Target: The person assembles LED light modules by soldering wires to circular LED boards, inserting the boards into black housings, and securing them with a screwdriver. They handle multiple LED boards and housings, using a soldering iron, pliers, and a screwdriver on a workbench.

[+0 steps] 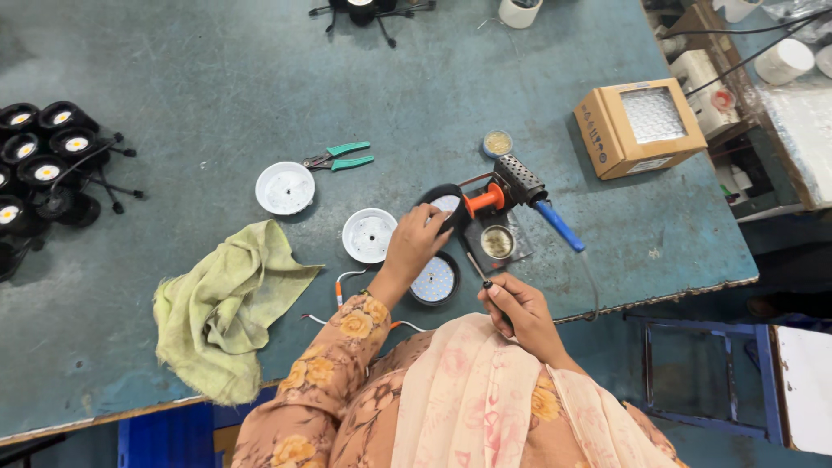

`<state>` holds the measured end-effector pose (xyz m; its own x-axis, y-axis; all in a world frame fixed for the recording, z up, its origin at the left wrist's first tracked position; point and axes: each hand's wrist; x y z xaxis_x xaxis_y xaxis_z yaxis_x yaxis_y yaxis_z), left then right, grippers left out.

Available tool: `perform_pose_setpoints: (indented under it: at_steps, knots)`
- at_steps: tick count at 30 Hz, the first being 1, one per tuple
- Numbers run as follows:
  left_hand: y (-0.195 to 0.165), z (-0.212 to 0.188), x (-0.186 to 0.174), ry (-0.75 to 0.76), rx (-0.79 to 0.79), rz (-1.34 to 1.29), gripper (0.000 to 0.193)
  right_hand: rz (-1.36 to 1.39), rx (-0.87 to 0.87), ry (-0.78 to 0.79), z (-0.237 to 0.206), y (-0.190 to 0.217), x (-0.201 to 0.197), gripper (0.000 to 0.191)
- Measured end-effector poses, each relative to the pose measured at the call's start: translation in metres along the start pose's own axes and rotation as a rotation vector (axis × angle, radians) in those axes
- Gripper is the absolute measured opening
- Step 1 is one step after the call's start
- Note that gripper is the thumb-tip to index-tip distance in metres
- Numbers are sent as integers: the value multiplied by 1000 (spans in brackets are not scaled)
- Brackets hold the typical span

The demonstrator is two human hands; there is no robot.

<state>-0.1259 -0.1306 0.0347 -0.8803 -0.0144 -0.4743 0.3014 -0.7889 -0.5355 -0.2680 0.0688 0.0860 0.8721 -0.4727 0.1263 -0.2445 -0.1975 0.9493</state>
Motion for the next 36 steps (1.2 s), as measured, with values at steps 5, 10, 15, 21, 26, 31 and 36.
perform_pose_setpoints:
  at_steps: [5,10,15,21,26,31,36]
  knots:
    - [8,7,-4,-34,79,56,39,32,40,-47,-6,1,-9,23]
    - [16,2,-15,-54,97,307,38,77,72,-24,-3,0,-7,23]
    - [32,11,-13,62,167,555,32,37,84,26,4,1,0,23]
    - [-7,9,-32,175,-358,-135,45,54,74,0,6,5,1,25]
    - [-68,-2,-59,426,-600,-785,39,-14,93,13,8,3,4,25]
    - [-80,-10,-70,347,-799,-810,28,-112,116,61,10,1,10,27]
    - [-73,-32,-74,407,-936,-861,27,-253,166,102,-1,2,11,28]
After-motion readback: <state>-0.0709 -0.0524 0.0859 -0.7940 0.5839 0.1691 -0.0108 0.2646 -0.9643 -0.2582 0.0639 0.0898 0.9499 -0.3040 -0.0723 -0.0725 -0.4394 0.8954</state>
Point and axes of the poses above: each hand's wrist, its own z-axis towards the middle knuckle, its own x-axis out of the palm, y = z × x, and after that the axes turned 13 degrees about -y, right-handed
